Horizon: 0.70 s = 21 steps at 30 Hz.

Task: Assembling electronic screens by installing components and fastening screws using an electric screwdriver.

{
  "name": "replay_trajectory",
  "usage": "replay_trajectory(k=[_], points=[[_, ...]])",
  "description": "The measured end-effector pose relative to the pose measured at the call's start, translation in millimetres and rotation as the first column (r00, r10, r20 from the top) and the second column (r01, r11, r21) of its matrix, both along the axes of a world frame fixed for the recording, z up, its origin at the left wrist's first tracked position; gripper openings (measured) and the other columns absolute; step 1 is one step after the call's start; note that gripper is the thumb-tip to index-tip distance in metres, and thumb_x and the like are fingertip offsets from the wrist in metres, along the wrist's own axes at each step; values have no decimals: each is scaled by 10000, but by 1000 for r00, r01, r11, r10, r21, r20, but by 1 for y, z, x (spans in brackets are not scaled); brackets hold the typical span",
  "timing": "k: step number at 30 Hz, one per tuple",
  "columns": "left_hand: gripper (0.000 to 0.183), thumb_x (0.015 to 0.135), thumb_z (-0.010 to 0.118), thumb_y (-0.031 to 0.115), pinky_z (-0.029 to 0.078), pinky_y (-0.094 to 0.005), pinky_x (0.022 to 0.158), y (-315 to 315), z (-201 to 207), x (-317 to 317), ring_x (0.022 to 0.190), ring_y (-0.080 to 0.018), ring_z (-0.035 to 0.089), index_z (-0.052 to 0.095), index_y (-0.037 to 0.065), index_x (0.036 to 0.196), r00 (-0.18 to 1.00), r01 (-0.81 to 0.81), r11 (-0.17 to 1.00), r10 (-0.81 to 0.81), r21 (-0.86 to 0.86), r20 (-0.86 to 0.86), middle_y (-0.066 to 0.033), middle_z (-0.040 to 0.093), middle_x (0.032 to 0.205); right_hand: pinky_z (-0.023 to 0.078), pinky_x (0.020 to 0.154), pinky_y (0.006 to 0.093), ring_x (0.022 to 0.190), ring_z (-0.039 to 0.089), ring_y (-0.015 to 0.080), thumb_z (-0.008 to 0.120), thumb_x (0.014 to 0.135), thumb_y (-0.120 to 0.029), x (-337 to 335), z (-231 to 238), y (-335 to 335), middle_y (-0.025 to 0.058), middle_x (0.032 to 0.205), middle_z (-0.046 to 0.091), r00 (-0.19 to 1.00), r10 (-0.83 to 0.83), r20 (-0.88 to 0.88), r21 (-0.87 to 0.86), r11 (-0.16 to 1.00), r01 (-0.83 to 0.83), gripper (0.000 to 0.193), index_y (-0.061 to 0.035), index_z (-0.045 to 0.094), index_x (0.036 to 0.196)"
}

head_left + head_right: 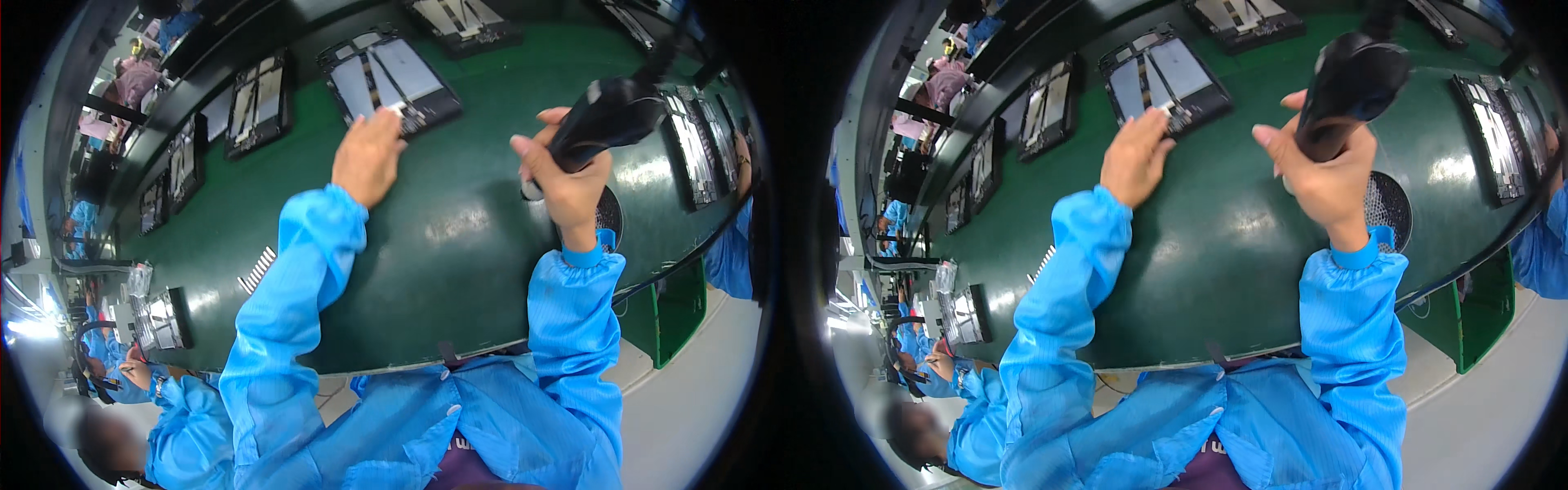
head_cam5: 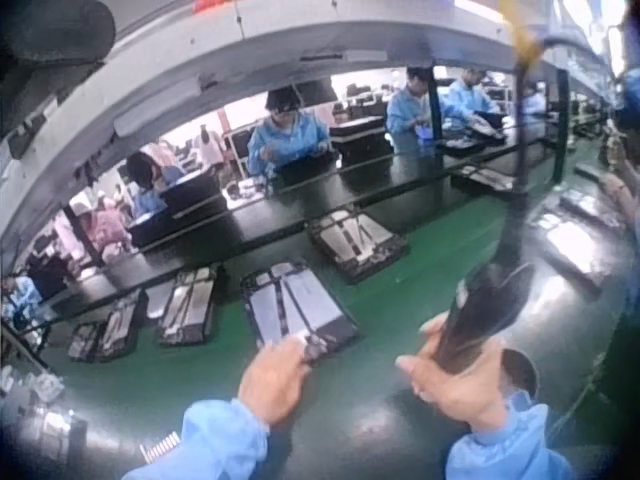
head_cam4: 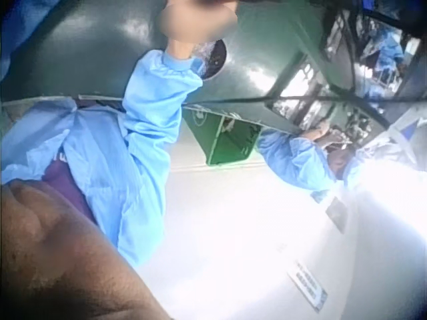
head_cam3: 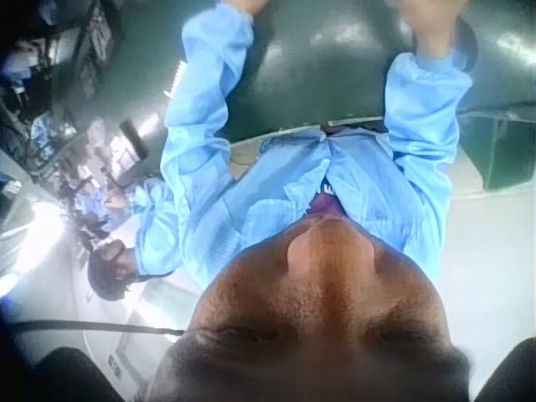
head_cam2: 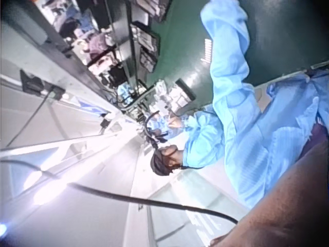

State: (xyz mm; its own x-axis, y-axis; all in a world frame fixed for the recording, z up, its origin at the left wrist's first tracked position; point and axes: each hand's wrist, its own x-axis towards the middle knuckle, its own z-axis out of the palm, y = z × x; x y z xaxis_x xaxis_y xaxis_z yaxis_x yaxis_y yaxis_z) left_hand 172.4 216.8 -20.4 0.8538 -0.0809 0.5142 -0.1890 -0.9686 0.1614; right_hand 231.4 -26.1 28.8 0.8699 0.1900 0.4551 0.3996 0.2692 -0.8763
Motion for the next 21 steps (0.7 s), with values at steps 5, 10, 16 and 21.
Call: replay_trajectory(k=[5, 10, 16, 21], points=[[382, 774, 548, 31, 363, -438, 994, 64, -2, 43, 1171, -297, 466, 503, -3, 1152, 967, -224, 941, 247, 254, -62, -145, 507, 1231, 392, 441, 206, 485, 514, 69, 727, 719, 17, 1, -15, 6, 10, 596, 562, 992, 79, -102, -16, 997, -81, 319, 15, 546, 981], [645, 642, 711, 87, 287, -507, 1033, 114, 39, 4, 1314, -264, 301, 451, 28, 1230, 698, -419, 672, 668, 610, -257, -97, 387, 1370, 379, 474, 198, 514, 489, 46, 726, 712, 22, 3, -17, 2, -17, 603, 542, 985, 93, -142, -17, 995, -97, 328, 20, 550, 989], [765, 592, 703, 22, 322, -573, 994, 219, 28, -25, 1300, -294, 313, 378, 31, 1285, 471, -350, 518, 818, 780, -332, -106, 330, 1400, 368, 491, 191, 532, 471, 31, 716, 707, 39, 8, -23, 1, -40, 603, 521, 985, 63, -162, -43, 997, -71, 320, 19, 562, 987], [826, 519, 719, 0, 426, -436, 945, 247, 41, -11, 1122, -400, 473, 352, -2, 1260, 513, -284, 813, 576, 508, -636, -219, 338, 1351, 358, 485, 185, 527, 460, 22, 703, 714, 47, 12, -25, -7, -43, 612, 520, 980, 109, -168, -22, 993, -114, 312, 2, 558, 986]])
